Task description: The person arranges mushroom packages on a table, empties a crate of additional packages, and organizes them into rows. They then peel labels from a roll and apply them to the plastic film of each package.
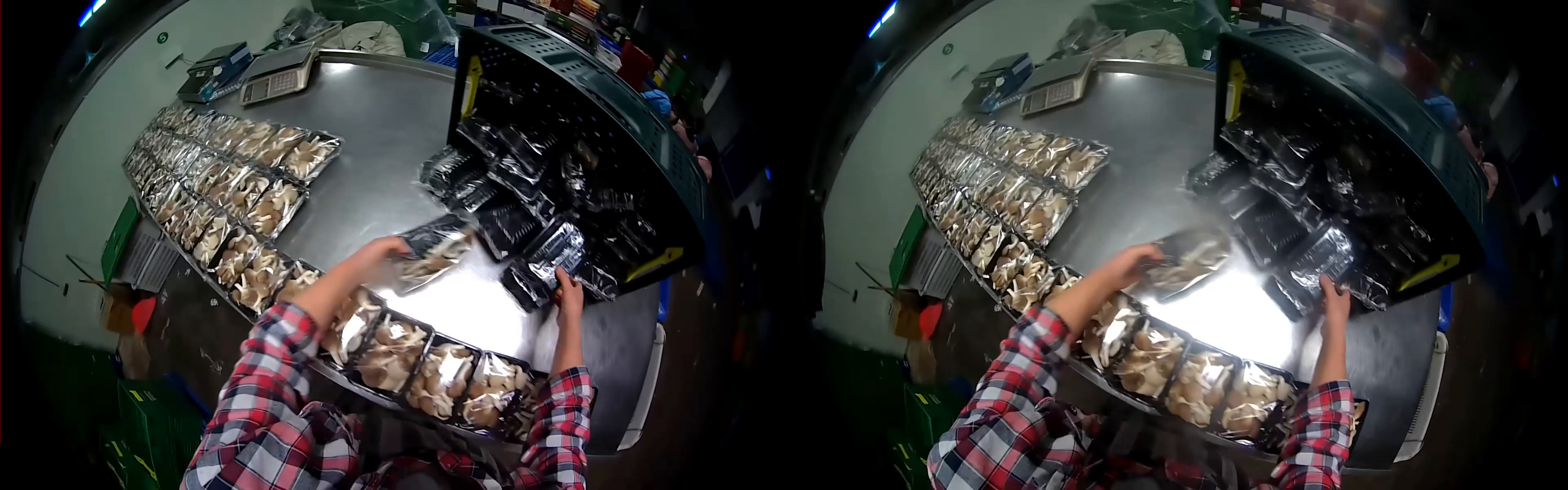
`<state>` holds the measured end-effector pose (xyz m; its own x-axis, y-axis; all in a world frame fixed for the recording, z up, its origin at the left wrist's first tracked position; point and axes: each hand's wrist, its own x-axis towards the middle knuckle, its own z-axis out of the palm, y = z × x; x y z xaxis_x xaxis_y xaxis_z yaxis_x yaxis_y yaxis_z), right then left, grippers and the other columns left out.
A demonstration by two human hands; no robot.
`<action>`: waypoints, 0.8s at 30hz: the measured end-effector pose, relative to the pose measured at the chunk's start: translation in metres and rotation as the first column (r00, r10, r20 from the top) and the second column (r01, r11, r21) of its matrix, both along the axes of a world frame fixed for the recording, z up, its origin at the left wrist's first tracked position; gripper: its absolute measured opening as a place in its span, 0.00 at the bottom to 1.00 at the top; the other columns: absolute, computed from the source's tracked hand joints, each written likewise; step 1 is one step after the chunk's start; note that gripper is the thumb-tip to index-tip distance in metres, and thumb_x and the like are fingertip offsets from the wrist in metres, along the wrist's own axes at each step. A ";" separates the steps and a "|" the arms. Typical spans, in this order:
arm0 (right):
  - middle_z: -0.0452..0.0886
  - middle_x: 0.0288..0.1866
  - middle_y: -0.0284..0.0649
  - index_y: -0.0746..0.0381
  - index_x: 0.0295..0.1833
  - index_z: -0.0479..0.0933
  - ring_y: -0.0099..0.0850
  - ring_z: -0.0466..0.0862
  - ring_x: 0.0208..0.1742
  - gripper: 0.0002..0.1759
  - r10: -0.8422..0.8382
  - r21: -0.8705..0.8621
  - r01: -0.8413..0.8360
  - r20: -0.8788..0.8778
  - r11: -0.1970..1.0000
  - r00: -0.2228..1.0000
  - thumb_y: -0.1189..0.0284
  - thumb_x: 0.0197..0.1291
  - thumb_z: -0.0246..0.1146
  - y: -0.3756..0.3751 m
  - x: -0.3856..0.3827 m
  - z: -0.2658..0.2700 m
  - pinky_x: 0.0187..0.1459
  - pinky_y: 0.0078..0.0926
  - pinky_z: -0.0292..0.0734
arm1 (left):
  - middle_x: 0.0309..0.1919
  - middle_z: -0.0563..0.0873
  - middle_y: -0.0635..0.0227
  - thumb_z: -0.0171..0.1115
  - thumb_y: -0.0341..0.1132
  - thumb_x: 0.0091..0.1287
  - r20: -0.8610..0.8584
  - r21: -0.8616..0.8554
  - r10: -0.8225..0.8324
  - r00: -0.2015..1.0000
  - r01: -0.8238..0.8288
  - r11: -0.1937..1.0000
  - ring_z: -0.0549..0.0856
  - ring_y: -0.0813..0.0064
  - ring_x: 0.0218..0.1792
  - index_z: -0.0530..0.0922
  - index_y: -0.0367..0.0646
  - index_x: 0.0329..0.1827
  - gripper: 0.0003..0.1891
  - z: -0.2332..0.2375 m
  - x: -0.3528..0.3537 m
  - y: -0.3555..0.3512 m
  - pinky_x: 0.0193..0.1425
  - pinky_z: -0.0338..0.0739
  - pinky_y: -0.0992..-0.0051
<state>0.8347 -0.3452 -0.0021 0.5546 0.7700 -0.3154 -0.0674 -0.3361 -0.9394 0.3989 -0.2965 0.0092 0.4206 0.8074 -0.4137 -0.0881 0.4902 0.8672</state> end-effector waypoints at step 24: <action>0.63 0.18 0.33 0.58 0.35 0.60 0.22 0.62 0.09 0.07 0.177 0.166 -0.142 -0.224 0.976 0.958 0.77 0.53 0.52 0.128 -0.349 0.000 0.07 0.22 0.61 | 0.72 0.47 0.54 0.66 0.39 0.50 -0.918 0.390 0.372 0.138 0.485 0.783 0.48 0.38 0.69 0.56 0.61 0.71 0.42 -0.002 -0.158 0.010 0.65 0.46 0.37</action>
<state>0.4859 -0.2168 -0.0023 0.3440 0.8900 -0.2992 -0.2505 -0.2201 -0.9428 0.2410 -0.2867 0.0071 0.0925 0.9949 -0.0408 0.9744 -0.0820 0.2095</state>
